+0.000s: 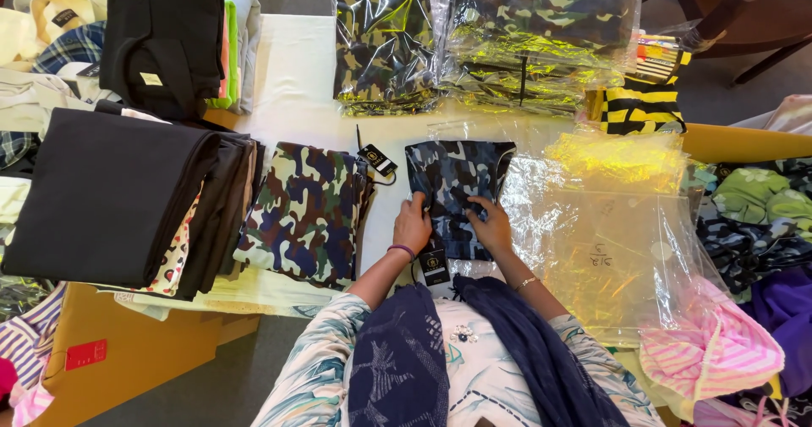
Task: Folding camouflage patterns clothes and placing them into plastic bags on a table.
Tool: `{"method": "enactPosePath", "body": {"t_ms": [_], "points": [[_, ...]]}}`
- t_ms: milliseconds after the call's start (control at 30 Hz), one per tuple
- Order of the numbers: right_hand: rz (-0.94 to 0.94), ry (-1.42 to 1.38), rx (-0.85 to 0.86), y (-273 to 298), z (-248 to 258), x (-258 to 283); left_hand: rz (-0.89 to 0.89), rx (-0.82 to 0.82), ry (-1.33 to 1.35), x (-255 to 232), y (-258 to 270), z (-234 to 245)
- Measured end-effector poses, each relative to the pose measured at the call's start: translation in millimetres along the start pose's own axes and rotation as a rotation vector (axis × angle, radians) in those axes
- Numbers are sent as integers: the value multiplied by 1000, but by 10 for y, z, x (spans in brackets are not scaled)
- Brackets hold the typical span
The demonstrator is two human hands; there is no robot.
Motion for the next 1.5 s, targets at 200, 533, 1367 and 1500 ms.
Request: {"method": "enactPosePath", "body": {"t_ms": [200, 533, 1367, 1500], "points": [[-98, -293, 207, -174, -182, -135, -393, 19, 158, -629, 379, -218], [-144, 82, 229, -157, -93, -469, -235, 410, 337, -358, 138, -632], [-266, -280, 174, 66, -36, -421, 83, 116, 789, 608, -907, -503], [-267, -316, 119, 168, 112, -515, -15, -76, 239, 565, -1073, 249]]}}
Point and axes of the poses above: each hand's wrist, its own y-axis away from the middle knuckle, its own z-axis out of the back of the hand, x = y × z, the point moved 8 cm from there along -y, towards the middle knuckle, and after that the axes turned 8 degrees about z, right-handed, at the moved point
